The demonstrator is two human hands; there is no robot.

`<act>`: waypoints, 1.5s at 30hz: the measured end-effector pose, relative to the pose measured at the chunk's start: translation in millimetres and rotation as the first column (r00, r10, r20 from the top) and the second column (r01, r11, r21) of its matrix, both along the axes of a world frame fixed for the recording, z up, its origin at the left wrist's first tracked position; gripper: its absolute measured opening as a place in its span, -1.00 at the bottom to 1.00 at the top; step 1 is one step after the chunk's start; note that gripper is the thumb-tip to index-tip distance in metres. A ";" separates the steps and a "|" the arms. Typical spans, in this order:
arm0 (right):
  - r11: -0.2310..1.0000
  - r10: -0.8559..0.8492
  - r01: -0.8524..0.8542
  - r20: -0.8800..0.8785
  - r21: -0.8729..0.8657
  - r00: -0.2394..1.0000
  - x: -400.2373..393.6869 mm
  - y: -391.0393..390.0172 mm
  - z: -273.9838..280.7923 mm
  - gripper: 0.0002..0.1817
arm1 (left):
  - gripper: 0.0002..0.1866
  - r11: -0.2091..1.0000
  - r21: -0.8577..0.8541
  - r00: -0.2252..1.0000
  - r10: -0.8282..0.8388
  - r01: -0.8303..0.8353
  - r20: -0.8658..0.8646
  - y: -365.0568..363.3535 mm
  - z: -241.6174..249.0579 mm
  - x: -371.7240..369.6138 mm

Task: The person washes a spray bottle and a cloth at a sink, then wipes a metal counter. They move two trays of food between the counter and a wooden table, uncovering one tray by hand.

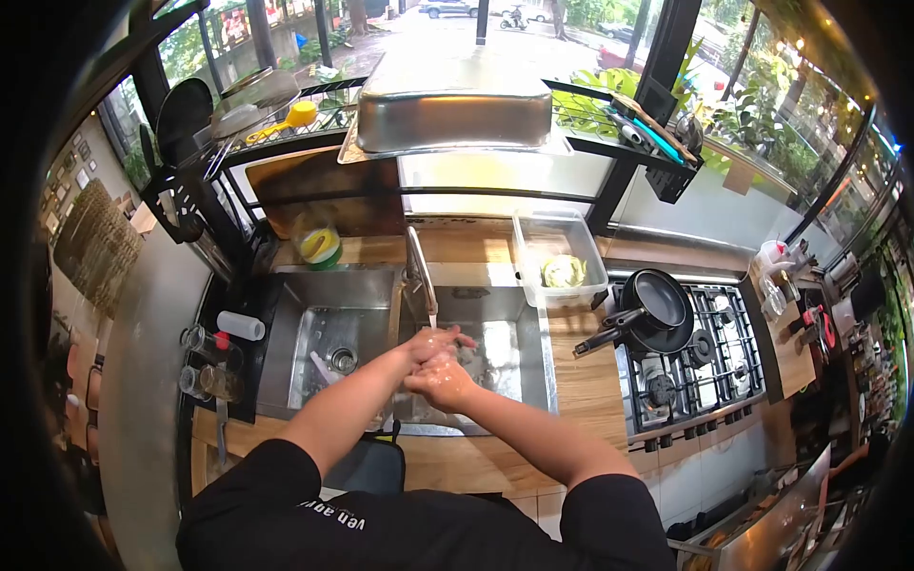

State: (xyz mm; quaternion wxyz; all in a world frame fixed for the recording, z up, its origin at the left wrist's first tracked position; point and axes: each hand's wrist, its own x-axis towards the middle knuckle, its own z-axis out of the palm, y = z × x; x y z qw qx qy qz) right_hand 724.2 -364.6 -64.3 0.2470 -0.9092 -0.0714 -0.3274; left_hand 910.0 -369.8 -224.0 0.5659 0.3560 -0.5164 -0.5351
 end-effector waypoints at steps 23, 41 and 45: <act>-0.791 0.044 0.117 -0.134 0.601 0.990 -3.5 -36.0 -42.0 0.03 | -0.60 0.823 -0.260 0.498 0.523 -0.504 0.692 42.4 132.6 -46.4; 0.870 -0.400 0.345 0.095 0.353 0.912 8.9 11.7 -1.0 -0.86 | -0.48 0.781 0.600 0.809 0.233 0.175 -0.540 20.5 117.5 -27.2; 0.994 0.013 -0.011 0.017 -0.106 1.000 -12.7 14.3 13.9 -0.84 | -0.48 0.724 0.600 0.892 -0.046 0.340 -0.450 16.7 130.1 -38.6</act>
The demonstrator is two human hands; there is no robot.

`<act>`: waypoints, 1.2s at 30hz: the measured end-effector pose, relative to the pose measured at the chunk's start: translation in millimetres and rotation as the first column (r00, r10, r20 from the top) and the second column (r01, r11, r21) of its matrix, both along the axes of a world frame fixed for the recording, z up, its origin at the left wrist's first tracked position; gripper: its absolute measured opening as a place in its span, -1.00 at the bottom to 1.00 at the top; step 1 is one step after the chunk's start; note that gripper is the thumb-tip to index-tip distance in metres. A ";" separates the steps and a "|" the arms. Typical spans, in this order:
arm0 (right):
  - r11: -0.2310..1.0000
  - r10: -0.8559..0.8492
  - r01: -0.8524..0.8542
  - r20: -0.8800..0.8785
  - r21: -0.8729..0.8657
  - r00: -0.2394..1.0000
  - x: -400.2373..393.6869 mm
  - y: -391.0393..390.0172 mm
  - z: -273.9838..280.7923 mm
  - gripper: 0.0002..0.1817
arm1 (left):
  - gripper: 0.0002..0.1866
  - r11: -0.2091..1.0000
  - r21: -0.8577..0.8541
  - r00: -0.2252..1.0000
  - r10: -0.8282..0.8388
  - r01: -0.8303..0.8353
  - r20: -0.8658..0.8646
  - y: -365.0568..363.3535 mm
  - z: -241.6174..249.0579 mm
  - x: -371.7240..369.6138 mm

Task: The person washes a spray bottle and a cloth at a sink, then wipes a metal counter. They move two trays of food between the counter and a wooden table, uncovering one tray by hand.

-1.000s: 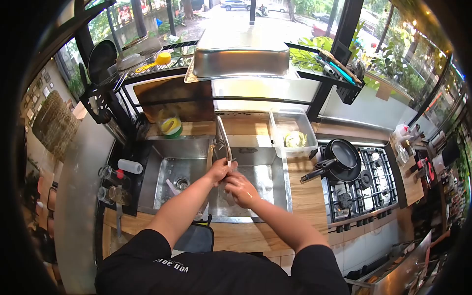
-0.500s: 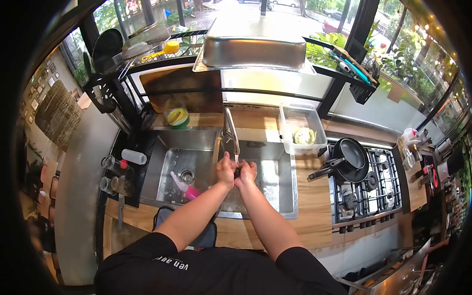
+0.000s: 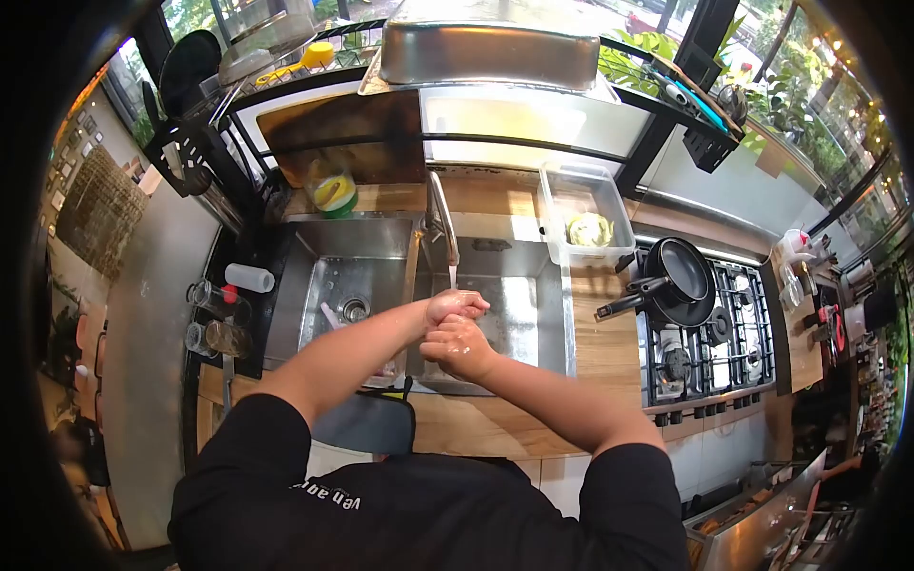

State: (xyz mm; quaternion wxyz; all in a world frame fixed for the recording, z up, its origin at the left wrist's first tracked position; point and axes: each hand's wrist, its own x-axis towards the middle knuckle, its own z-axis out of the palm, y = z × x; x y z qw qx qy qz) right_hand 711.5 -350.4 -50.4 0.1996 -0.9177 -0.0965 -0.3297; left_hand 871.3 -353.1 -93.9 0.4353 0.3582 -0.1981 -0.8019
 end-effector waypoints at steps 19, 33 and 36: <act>0.935 -0.109 0.295 -0.631 0.197 0.768 43.5 -5.5 -191.9 -0.70 | -0.47 0.934 0.227 -0.032 -0.227 0.276 0.973 -19.9 11.3 -58.8; 0.892 -0.195 -0.190 -0.729 -0.409 0.656 -40.4 0.5 -16.7 -0.91 | -0.79 0.609 -0.780 0.130 0.770 0.147 0.625 66.3 31.0 -37.5; 0.988 -0.122 0.060 -0.493 -0.139 0.861 -91.7 -0.3 -22.8 -0.90 | -0.80 0.801 -0.598 -0.295 0.566 -0.022 0.770 66.5 28.0 17.3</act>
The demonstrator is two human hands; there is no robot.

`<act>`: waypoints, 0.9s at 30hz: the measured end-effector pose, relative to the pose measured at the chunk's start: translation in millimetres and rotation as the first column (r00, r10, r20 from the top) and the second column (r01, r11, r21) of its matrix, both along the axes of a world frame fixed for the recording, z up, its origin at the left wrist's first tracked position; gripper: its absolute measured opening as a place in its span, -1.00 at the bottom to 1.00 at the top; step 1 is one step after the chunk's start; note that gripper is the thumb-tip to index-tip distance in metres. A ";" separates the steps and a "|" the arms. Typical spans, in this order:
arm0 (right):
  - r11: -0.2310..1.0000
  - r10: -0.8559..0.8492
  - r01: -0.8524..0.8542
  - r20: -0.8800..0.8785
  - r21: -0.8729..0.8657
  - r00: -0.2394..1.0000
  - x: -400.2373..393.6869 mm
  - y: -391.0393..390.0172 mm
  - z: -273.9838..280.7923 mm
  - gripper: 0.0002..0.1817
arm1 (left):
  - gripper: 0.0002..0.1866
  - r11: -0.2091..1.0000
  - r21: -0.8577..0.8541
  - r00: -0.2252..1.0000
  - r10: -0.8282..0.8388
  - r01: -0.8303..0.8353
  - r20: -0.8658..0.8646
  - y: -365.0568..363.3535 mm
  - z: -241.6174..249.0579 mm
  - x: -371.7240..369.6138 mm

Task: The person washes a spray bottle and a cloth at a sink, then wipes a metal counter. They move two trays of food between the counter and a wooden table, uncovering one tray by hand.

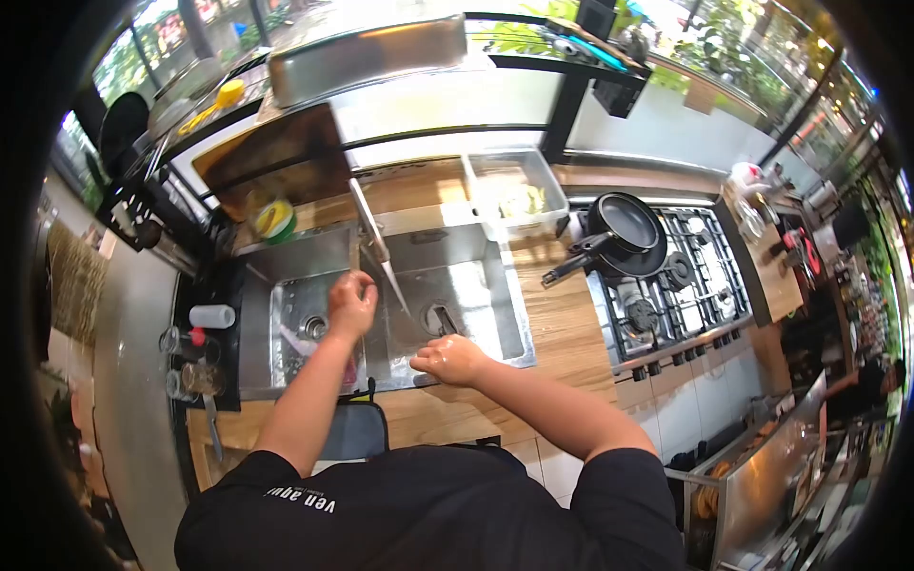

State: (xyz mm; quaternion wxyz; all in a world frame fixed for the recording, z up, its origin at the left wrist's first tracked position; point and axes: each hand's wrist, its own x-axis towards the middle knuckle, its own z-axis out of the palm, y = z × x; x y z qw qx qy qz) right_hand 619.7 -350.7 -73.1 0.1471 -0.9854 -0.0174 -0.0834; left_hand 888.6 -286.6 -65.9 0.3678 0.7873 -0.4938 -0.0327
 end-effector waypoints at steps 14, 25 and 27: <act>0.781 -0.443 0.375 0.019 0.499 0.896 -79.8 62.5 75.6 -0.79 | -0.75 0.920 0.272 0.646 -0.391 0.281 0.655 -100.9 -32.1 107.1; 0.942 -0.160 0.153 0.001 0.299 0.987 10.1 26.9 77.2 -0.61 | -0.76 0.867 0.309 0.736 -0.496 0.391 0.460 -112.6 4.6 109.3; 0.953 -0.120 0.113 0.008 0.281 0.993 28.0 18.0 66.3 -0.59 | -0.74 0.892 0.288 0.810 -0.441 0.348 0.386 -125.2 -6.2 114.3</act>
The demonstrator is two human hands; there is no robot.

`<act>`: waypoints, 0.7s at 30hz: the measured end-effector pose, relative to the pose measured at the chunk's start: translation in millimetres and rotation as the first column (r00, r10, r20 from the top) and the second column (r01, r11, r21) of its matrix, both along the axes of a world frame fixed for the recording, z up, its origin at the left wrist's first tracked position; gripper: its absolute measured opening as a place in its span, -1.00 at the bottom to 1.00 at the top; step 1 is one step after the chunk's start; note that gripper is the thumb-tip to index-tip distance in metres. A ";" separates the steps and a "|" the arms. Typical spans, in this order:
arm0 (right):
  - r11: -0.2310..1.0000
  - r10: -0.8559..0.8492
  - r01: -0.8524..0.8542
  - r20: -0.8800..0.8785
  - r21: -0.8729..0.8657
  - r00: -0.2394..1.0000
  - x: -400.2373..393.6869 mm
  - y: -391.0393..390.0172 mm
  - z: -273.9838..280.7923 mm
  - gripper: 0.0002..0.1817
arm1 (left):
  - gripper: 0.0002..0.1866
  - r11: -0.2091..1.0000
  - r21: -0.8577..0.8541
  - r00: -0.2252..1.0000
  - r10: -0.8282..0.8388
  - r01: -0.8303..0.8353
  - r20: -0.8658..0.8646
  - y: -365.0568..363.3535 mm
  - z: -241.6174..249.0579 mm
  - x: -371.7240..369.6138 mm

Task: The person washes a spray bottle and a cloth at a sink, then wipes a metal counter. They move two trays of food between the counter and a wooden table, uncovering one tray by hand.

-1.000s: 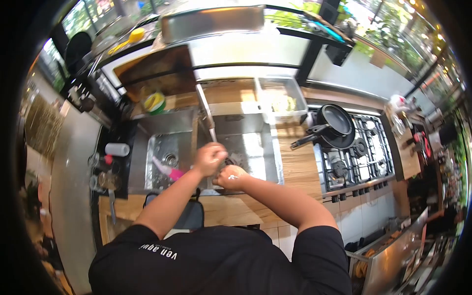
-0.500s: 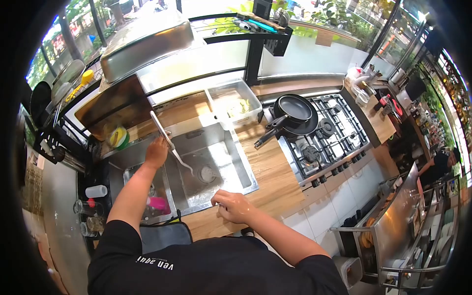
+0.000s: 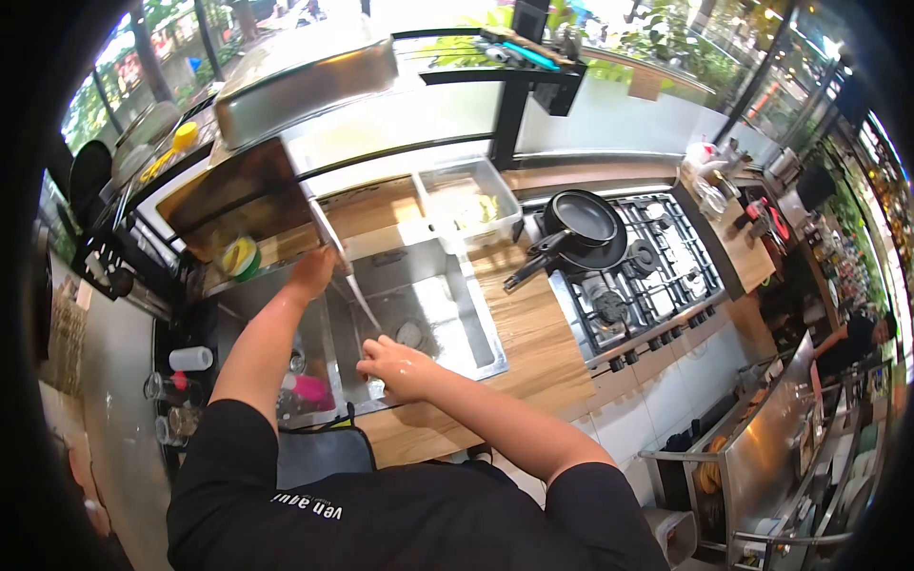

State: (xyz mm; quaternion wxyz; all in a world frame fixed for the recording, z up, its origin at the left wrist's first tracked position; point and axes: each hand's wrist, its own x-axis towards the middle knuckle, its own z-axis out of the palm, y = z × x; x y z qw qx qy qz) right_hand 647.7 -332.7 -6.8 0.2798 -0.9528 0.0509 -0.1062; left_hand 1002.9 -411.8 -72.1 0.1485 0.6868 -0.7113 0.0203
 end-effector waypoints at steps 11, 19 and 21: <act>0.927 -0.274 0.239 0.088 0.290 0.958 25.8 -0.5 -41.2 -0.63 | -0.72 0.876 -0.077 0.619 0.272 -0.476 -0.737 26.8 16.0 -71.4; 0.872 -0.435 0.339 0.243 0.354 0.867 13.6 10.8 -4.5 -0.79 | -0.48 0.985 0.120 0.549 0.034 0.121 -0.835 234.9 1.0 -187.5; 0.885 -0.390 0.291 0.237 0.363 0.890 15.2 21.9 -11.6 -0.81 | -0.24 0.970 0.161 0.624 0.011 0.184 -0.781 268.9 16.5 -191.2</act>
